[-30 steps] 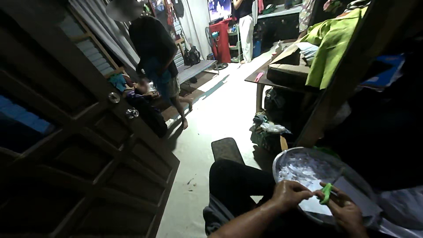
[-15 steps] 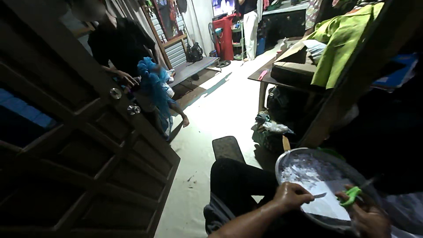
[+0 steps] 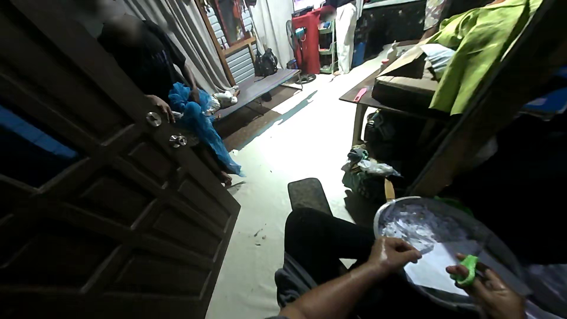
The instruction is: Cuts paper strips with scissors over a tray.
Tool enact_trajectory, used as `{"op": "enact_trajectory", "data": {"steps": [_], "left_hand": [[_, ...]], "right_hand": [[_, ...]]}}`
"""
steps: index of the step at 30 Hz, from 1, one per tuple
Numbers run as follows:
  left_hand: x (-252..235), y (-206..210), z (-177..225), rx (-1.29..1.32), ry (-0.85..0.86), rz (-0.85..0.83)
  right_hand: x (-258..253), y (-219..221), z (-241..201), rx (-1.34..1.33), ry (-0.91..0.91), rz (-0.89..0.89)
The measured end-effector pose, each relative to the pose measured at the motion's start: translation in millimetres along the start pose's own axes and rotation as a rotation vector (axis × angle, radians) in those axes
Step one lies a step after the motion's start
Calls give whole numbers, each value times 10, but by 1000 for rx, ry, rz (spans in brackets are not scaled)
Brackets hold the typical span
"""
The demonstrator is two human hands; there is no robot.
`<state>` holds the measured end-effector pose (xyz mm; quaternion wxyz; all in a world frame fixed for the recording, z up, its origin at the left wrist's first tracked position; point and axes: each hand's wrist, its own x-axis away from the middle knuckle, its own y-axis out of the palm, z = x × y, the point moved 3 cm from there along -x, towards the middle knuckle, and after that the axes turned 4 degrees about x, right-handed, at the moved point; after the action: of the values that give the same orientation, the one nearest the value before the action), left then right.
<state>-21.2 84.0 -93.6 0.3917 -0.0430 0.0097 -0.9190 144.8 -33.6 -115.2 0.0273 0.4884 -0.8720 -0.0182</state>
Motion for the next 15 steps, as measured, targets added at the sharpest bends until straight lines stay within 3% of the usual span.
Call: {"op": "enact_trajectory", "data": {"steps": [8, 12, 15], "left_hand": [[-82, -48, 36, 38, -19, 49], [-140, -141, 441, 111, -54, 109], [-131, -127, 430, 180, -68, 104]], "right_hand": [[7, 5, 70, 17, -53, -21], [157, 214, -65, 105, -7, -109], [309, 387, -190, 200, 26, -244]]}}
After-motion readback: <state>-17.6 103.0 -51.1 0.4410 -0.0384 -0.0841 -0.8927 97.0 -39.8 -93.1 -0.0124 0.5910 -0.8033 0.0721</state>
